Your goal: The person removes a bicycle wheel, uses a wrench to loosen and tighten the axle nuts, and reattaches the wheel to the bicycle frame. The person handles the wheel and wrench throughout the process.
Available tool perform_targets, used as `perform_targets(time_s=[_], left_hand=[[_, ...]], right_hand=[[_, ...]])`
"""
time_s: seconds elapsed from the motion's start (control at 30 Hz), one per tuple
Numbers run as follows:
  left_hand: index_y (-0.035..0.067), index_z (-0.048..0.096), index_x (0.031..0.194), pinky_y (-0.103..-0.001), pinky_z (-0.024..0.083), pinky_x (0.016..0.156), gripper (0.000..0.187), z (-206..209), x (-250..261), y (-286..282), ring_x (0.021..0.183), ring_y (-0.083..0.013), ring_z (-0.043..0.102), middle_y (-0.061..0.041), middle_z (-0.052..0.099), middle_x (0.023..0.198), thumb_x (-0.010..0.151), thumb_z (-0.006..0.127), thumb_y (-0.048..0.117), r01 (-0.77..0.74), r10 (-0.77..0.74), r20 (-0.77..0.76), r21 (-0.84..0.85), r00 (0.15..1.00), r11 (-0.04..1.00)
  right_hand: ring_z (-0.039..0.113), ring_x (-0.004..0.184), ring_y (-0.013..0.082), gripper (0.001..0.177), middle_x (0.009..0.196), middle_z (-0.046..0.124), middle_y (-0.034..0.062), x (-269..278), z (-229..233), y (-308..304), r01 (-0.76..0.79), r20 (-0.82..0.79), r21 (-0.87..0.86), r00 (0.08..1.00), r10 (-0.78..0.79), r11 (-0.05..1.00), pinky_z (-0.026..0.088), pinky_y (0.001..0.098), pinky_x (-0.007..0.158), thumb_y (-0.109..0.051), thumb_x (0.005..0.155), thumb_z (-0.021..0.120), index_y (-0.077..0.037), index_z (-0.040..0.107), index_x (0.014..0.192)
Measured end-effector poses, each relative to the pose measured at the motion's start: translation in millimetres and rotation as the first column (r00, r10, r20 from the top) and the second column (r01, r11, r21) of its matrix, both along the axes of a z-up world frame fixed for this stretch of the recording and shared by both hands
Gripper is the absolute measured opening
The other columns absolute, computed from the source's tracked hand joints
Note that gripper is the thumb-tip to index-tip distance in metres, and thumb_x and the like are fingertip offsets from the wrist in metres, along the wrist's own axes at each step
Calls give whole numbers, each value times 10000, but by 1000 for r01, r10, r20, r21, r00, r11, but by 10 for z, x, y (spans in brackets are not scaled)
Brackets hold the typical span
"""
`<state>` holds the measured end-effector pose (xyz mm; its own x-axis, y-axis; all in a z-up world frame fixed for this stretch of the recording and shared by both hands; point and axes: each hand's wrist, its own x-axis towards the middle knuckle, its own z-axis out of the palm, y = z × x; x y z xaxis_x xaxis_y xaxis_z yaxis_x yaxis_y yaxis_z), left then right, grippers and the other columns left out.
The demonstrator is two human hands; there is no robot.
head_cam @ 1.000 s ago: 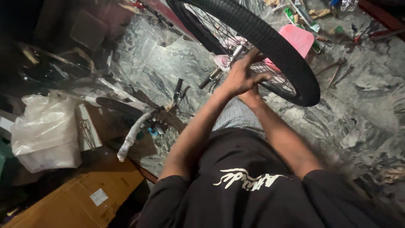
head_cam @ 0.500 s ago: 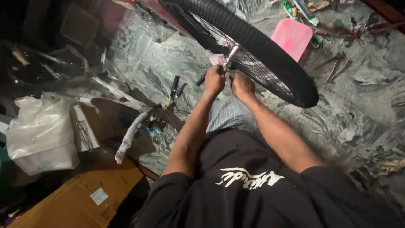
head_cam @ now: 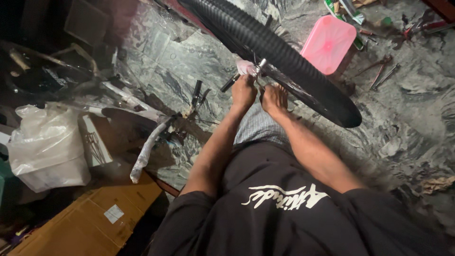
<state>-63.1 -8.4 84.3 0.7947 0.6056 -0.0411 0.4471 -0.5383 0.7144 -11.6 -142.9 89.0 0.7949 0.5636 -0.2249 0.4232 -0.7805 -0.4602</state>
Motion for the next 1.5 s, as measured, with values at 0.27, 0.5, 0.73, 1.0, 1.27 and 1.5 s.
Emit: perform_targets(time_s=[0.27, 0.5, 0.73, 1.0, 1.27, 1.5], left_hand=[[46, 685, 873, -506, 516, 703, 91, 73, 11, 7, 816, -415, 674, -184, 696, 882, 813, 618, 59, 11, -11, -13, 9, 1000, 1000], [48, 679, 883, -503, 520, 719, 79, 120, -9, -43, 830, -410, 676, -178, 695, 895, 848, 610, 66, -26, 26, 5, -16, 1000, 1000], [51, 676, 852, -522, 518, 729, 83, 3, -62, -24, 836, -433, 668, -194, 692, 890, 828, 662, 129, 28, -27, -63, 12, 998, 1000], [11, 737, 971, -466, 538, 772, 222, -164, -116, 151, 888, -418, 702, -241, 725, 913, 934, 659, 216, -47, 51, 8, -249, 999, 967], [15, 743, 990, -449, 545, 758, 257, -237, 84, 101, 839, -371, 741, -238, 737, 887, 938, 666, 255, -119, 105, -66, -279, 992, 953], [22, 740, 988, -445, 537, 756, 251, -227, 46, 36, 815, -379, 735, -212, 743, 863, 940, 637, 246, -189, 163, -104, -331, 981, 925]], right_hand=[[573, 1085, 464, 211, 1059, 648, 265, -20, -84, -39, -33, -7, 80, 999, 33, 996, 411, 585, 956, -255, 976, 646, -46, 676, 967], [575, 1045, 444, 178, 999, 650, 250, -95, -145, -62, -2, 85, 137, 996, -10, 991, 415, 566, 905, -244, 942, 643, -67, 648, 915], [653, 891, 422, 224, 887, 700, 178, -118, -36, -34, 20, 177, 266, 982, -70, 964, 481, 554, 788, -304, 975, 612, -87, 641, 930], [667, 804, 504, 256, 877, 698, 256, -21, 116, -84, -162, -50, 180, 984, 173, 970, 478, 623, 680, -301, 1040, 557, -53, 613, 1014], [690, 802, 477, 214, 854, 704, 268, 82, 84, 127, -101, 23, -5, 995, 101, 995, 517, 607, 699, -223, 1022, 532, -33, 612, 966], [679, 852, 491, 206, 943, 713, 264, 54, 385, 84, -82, -54, 117, 995, 89, 990, 513, 611, 736, -227, 1035, 505, -54, 616, 1021]])
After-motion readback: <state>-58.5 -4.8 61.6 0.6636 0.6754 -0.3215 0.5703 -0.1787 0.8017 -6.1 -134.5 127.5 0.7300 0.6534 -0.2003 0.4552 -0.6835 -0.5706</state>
